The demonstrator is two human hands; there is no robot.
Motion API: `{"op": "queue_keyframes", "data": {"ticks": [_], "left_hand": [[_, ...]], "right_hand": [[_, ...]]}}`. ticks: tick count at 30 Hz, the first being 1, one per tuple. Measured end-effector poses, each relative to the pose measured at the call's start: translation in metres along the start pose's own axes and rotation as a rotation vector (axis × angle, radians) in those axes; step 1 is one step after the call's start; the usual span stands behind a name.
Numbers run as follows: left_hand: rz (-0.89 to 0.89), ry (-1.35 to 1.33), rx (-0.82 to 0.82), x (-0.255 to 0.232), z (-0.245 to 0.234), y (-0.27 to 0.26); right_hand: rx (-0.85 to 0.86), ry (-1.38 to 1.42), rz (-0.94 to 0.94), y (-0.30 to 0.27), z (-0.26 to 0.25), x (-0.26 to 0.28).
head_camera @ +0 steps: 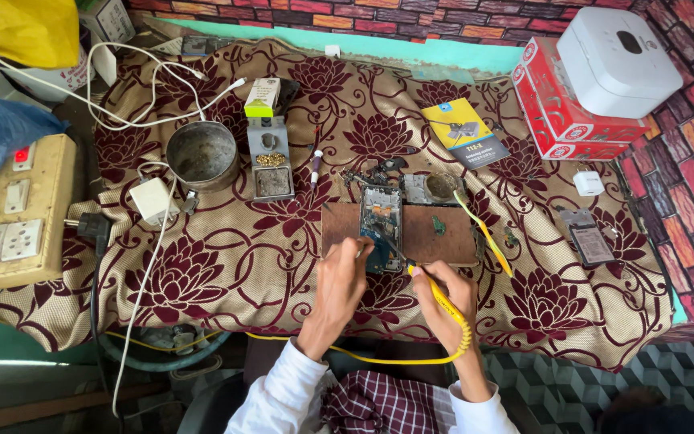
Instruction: The person uses a soldering iron to work on a disassembled mobile phone circuit board. They hold the board with one hand and apply the soldering iron to various points on the circuitry while seated at a cluttered workbench.
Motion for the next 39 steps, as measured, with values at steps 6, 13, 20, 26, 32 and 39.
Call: {"op": "queue_keyframes", "data": {"ticks": [6, 13, 20, 26, 32, 39], "left_hand": [[0.000, 0.031, 0.075, 0.016, 0.015, -0.004], [0.090, 0.070, 0.103, 0.012, 0.022, -0.010], [0.181, 0.145, 0.153, -0.013, 0.010, -0.012], [0.200, 0.194, 0.170, -0.022, 0.008, -0.012], [0.228, 0.203, 0.175, -0.024, 0.010, -0.013], [0.204, 0.176, 0.172, -0.022, 0.010, -0.013]], "right_hand": [[0.081, -0.003, -0.015, 0.015, 0.000, -0.013], [0.142, 0.117, -0.020, 0.030, -0.007, -0.013], [0.144, 0.062, 0.021, 0.035, -0.009, -0.001], [0.144, -0.101, -0.058, 0.037, -0.008, 0.020], [0.159, -0.157, -0.122, 0.050, -0.005, 0.031], [0.171, -0.088, -0.077, 0.049, -0.007, 0.017]]}}
Point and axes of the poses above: each hand's wrist, its own y-axis towards the middle knuckle, its own z-axis out of the palm, x = y × z, the point moved 4 cm from there along y, towards the middle knuckle, and after that the axes turned 13 degrees about -z, right-handed, at the moved point
